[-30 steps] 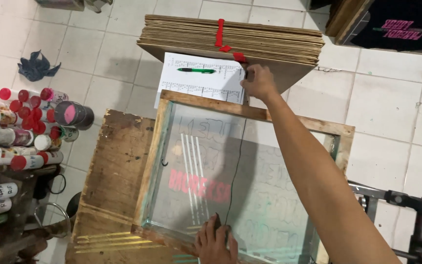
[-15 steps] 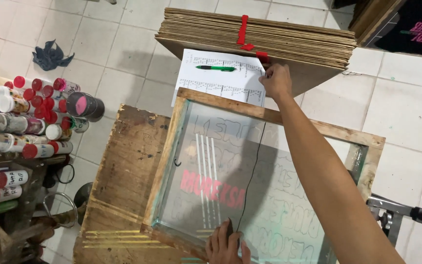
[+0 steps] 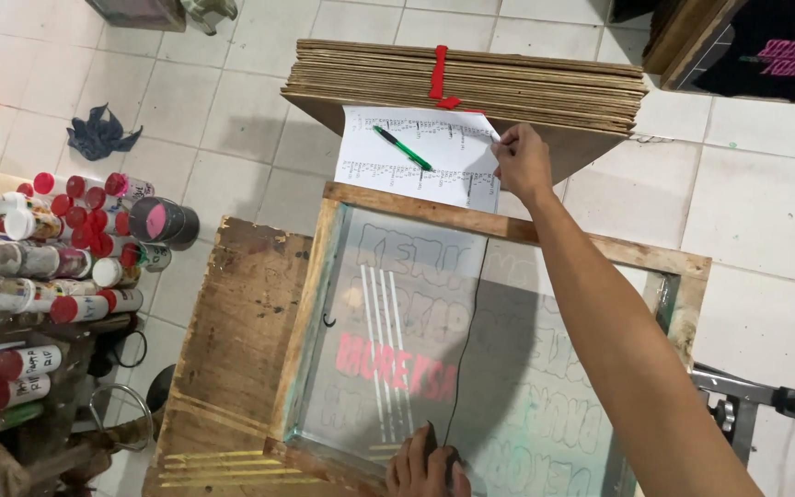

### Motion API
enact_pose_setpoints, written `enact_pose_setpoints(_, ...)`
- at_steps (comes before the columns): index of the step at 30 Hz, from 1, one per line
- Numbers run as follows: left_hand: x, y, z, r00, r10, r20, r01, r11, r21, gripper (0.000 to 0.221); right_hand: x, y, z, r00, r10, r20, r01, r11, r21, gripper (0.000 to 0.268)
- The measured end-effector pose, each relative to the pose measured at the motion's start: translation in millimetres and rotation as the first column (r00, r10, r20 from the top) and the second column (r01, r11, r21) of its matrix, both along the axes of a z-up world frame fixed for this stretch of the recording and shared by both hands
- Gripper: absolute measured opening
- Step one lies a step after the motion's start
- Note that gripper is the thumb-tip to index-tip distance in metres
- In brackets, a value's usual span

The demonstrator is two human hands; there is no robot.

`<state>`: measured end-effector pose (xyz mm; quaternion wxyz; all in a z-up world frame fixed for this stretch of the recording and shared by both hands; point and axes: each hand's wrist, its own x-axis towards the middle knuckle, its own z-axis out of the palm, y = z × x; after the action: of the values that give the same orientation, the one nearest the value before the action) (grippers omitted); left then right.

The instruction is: Preparing a screen printing frame by checking a production list and applying tape to the edges of the mesh.

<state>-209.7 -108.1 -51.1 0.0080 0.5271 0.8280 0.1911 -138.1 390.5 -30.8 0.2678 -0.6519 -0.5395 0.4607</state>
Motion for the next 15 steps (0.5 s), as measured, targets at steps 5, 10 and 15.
enact_pose_setpoints(5, -4.1, -1.3, 6.8, 0.999, -0.028, 0.037, 0.032, 0.994, -0.102, 0.024, 2.8, -0.1, -4.5, 0.997, -0.021, -0.076, 0.022, 1.000, 0.010, 0.012)
enact_pose_setpoints(10, -3.4, 3.1, 6.7, 1.000, -0.029, 0.005, 0.030, 0.998, -0.050, 0.023, 5.4, 0.5, -5.7, 0.991, -0.045, -0.126, 0.045, 0.999, 0.001, 0.012)
enact_pose_setpoints(15, -1.7, 2.7, 3.1, 1.000, 0.007, 0.016, -0.007, 0.999, -0.036, 0.029, 4.3, 0.6, -1.7, 0.984, -0.068, -0.167, 0.067, 0.998, -0.011, 0.013)
